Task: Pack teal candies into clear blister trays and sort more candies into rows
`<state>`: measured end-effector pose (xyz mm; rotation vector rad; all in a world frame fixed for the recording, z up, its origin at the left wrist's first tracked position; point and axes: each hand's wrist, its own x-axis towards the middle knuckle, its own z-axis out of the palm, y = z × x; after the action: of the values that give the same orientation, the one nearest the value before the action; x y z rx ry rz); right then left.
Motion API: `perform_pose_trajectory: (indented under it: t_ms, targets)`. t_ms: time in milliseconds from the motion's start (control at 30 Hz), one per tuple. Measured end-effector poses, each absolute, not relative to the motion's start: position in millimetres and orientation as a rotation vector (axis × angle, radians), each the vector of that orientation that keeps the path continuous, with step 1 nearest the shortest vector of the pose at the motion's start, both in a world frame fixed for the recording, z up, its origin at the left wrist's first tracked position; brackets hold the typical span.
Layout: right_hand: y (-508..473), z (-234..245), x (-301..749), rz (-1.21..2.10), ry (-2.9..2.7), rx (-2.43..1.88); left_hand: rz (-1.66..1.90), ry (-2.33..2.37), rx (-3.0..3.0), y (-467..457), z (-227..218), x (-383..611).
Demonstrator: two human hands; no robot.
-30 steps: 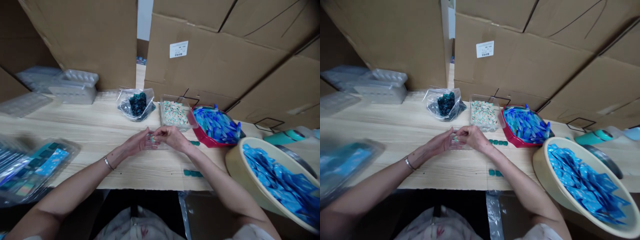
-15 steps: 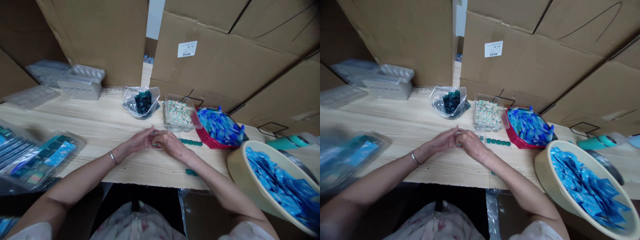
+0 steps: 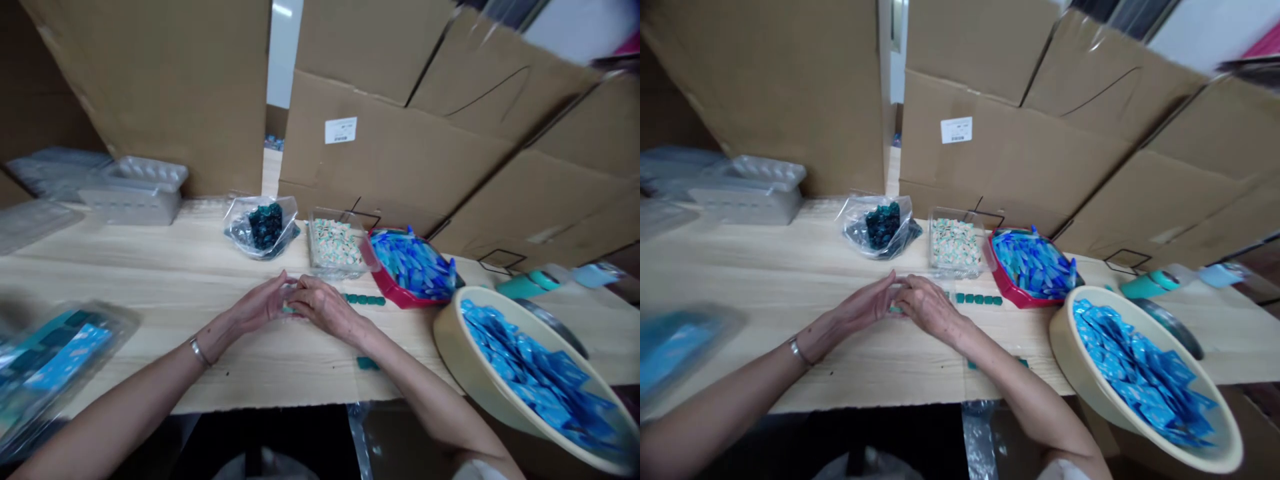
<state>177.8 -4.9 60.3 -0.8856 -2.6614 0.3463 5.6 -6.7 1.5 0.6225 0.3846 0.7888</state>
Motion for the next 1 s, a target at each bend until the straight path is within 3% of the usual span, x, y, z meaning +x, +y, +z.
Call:
perform_pose_trajectory:
  t_ms: [200, 333, 733, 1000]
  targets:
    - [110, 81, 241, -0.131, -2.347, -1.516, 0.778, 0.495, 0.580, -5, 2, 7]
    - [190, 73, 270, -0.289, -2.466, -1.904, 0.765, 0.534, 0.551, -4, 1, 8]
    - [241, 44, 271, -0.398, -2.655, -1.841, 0.754, 0.567, 0.481, -1, -5, 10]
    - [248, 43, 284, -0.250, -2.635, -1.775, 0.775, 0.541, 0.488, -1, -8, 9]
